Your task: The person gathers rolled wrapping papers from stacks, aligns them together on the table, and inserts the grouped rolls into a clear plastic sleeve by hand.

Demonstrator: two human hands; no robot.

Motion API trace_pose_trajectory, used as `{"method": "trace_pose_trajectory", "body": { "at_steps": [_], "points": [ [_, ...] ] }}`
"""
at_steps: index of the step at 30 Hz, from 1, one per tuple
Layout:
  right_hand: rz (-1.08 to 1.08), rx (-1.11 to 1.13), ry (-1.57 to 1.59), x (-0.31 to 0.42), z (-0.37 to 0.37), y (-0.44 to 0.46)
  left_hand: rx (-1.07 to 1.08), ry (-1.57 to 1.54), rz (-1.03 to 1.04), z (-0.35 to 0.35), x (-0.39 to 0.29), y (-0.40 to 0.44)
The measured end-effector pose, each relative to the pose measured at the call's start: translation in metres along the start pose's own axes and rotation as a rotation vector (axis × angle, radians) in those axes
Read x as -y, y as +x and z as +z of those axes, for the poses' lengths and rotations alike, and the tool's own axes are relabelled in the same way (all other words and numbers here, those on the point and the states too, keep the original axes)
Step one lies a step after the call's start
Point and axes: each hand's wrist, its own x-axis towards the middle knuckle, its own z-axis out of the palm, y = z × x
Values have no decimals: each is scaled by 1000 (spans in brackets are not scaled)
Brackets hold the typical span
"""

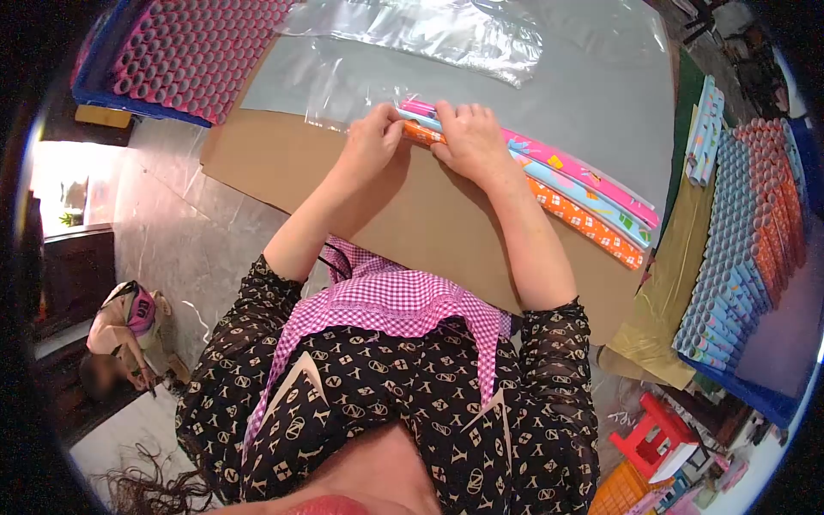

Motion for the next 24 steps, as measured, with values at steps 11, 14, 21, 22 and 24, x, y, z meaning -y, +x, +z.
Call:
{"method": "trace_pose_trajectory", "body": {
  "at_steps": [11, 14, 21, 22, 24],
  "points": [
    [-37, -6, 33, -3, 0, -2, 152, 151, 104, -43, -14, -1],
    [-44, 3, 27, -5, 2, -2, 97, 536, 397, -43, -1, 13],
    [-71, -8, 24, -4, 0, -7, 386, 674, 459, -29, 6, 35],
    [-94, -29, 24, -5, 1, -7, 429, 677, 479, -28, 8, 37],
    [-121, -47, 24, -5, 1, -7, 454, 645, 496, -26, 13, 40]
  ]
}}
